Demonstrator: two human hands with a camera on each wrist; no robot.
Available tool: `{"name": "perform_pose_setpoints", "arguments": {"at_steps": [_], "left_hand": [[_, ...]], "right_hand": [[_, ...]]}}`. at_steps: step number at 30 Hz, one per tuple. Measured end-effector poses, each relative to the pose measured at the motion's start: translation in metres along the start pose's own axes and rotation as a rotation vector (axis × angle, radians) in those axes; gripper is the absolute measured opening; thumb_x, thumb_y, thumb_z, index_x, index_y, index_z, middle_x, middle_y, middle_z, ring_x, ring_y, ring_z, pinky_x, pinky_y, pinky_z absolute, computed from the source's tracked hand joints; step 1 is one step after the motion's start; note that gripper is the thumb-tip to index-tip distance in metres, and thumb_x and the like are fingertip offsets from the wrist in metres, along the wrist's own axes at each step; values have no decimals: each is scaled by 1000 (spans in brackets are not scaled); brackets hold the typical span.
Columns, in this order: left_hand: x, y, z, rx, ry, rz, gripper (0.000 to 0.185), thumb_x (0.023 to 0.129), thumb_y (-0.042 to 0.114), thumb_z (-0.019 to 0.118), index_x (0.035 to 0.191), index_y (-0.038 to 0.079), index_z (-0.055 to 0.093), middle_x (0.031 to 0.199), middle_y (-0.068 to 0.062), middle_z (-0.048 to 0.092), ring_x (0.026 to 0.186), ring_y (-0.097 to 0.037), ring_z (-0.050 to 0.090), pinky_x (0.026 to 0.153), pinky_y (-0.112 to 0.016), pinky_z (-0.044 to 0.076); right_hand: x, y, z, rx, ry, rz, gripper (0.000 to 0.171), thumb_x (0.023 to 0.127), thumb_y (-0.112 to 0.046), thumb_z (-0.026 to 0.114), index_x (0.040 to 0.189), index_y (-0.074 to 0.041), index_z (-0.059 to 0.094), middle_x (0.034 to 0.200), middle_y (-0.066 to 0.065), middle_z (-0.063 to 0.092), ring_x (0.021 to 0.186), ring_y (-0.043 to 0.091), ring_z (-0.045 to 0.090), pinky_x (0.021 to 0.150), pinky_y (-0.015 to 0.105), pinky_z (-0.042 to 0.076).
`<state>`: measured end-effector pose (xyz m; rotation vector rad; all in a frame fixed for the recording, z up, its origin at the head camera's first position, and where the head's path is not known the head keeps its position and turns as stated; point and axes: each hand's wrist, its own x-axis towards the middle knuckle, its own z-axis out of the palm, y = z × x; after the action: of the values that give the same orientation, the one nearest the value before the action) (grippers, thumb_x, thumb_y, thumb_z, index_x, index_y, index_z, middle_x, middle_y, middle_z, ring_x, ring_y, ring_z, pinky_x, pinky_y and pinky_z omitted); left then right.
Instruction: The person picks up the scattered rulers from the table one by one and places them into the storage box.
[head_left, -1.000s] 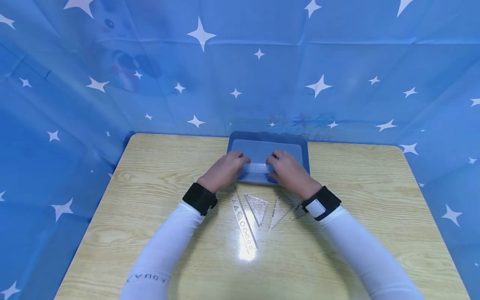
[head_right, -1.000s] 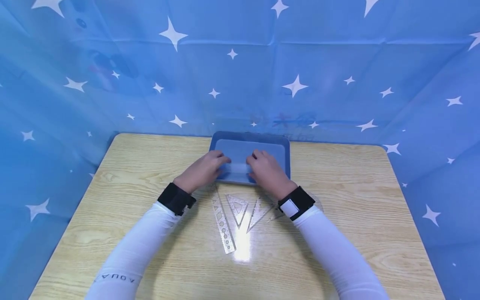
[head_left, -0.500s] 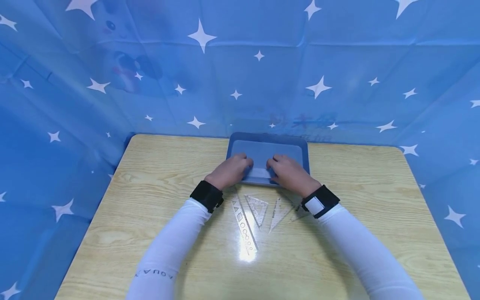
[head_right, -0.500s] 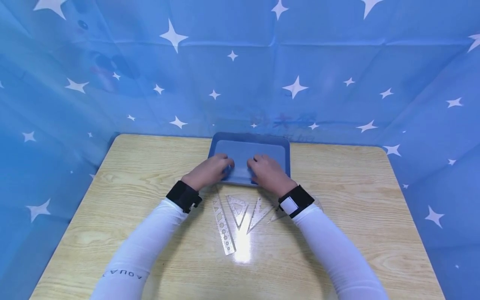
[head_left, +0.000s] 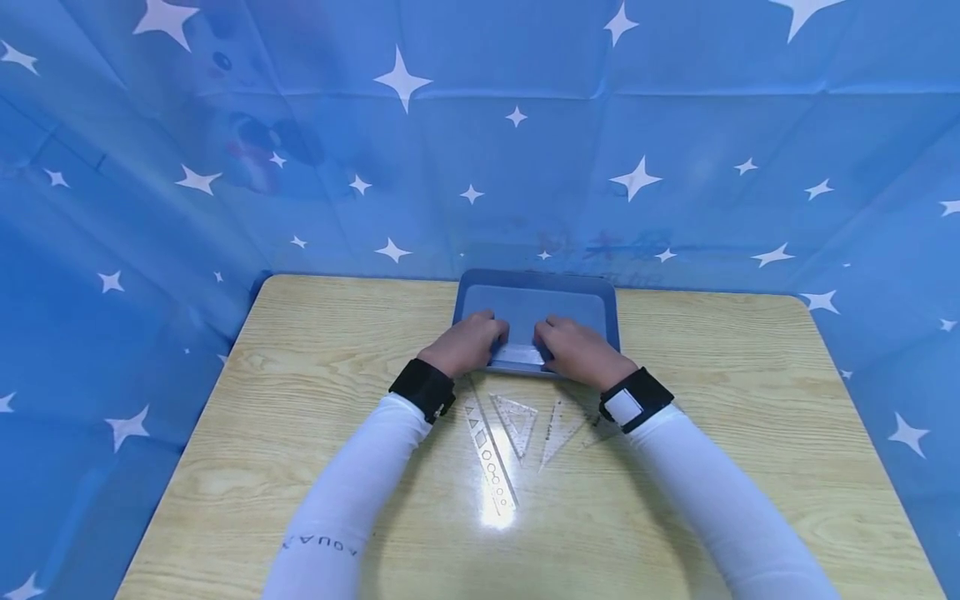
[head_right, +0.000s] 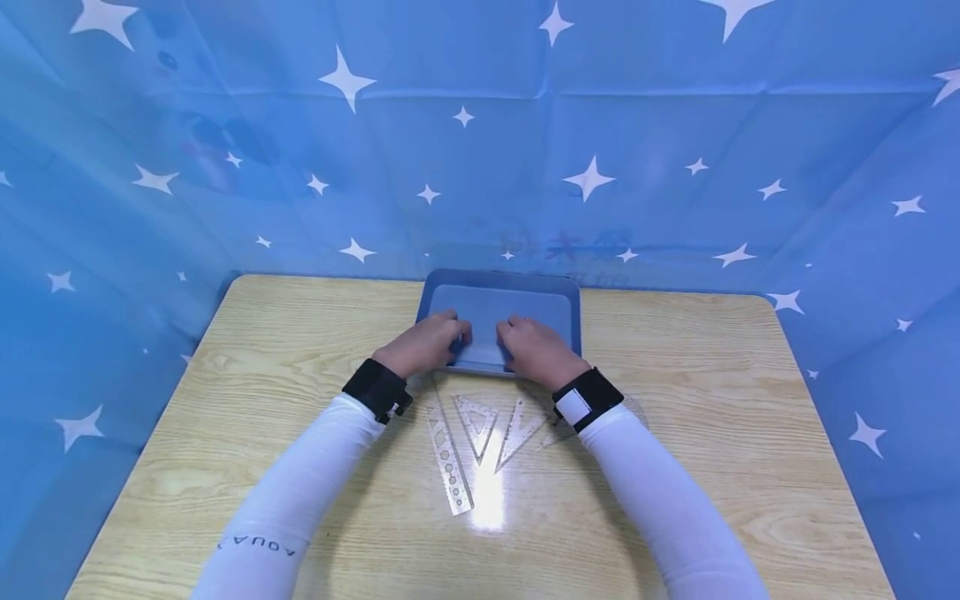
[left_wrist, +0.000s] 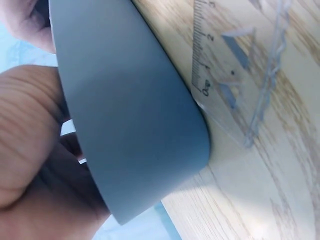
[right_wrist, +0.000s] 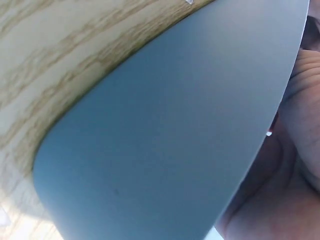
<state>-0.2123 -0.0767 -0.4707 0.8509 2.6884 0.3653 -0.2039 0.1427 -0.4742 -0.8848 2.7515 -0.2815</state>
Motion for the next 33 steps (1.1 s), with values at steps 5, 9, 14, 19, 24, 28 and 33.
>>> {"name": "perform_pose_setpoints", "arguments": {"at_steps": [5,9,14,19,24,28,33], "left_hand": [[1,-2,1,-16,-8,-11,27,96,-1,66,121,8,70,118,-12,64,109,-25,62,92,-35,54],[1,-3,1,-23,-16,-15,26,95,0,69,120,8,70,118,-12,64,111,-26,62,94,-35,53],[1,-3,0,-44,-24,-24,25,95,3,72,119,7,69,117,-12,63,111,-27,62,93,-36,53],[-2,-3,-1,-83,-31,-19,25,96,7,73,120,7,68,117,-11,62,110,-26,60,92,-37,52],[-12,-8,-3,-86,64,13,22,98,9,70,119,8,67,114,-10,60,108,-27,57,93,-40,49],[-22,-13,-6,-103,152,20,21,99,10,69,119,6,67,113,-12,60,108,-29,55,93,-42,47],[-33,-16,-9,-159,203,13,22,101,15,68,120,4,67,115,-13,60,106,-29,53,91,-42,47]], "right_hand": [[4,2,1,29,-41,18,29,89,-15,82,107,-10,60,98,5,60,90,20,61,77,38,52],[5,2,-1,42,-63,26,26,90,-16,81,105,-9,61,97,5,60,89,20,59,77,39,51],[5,2,-2,43,-72,18,25,90,-17,81,104,-8,62,98,6,60,88,21,58,78,39,51],[0,1,-6,54,-48,9,25,92,-16,80,107,-6,63,99,7,61,89,21,58,79,39,51],[-12,-17,-13,-5,145,-80,22,96,-17,76,111,-5,67,101,10,62,88,23,60,76,39,52],[-19,-40,-16,-88,307,-182,24,96,-22,75,111,-6,69,103,10,63,88,25,61,78,40,52],[-26,-60,-7,-175,394,-279,26,94,-26,77,112,-9,70,109,9,64,94,27,62,81,41,53]]}}
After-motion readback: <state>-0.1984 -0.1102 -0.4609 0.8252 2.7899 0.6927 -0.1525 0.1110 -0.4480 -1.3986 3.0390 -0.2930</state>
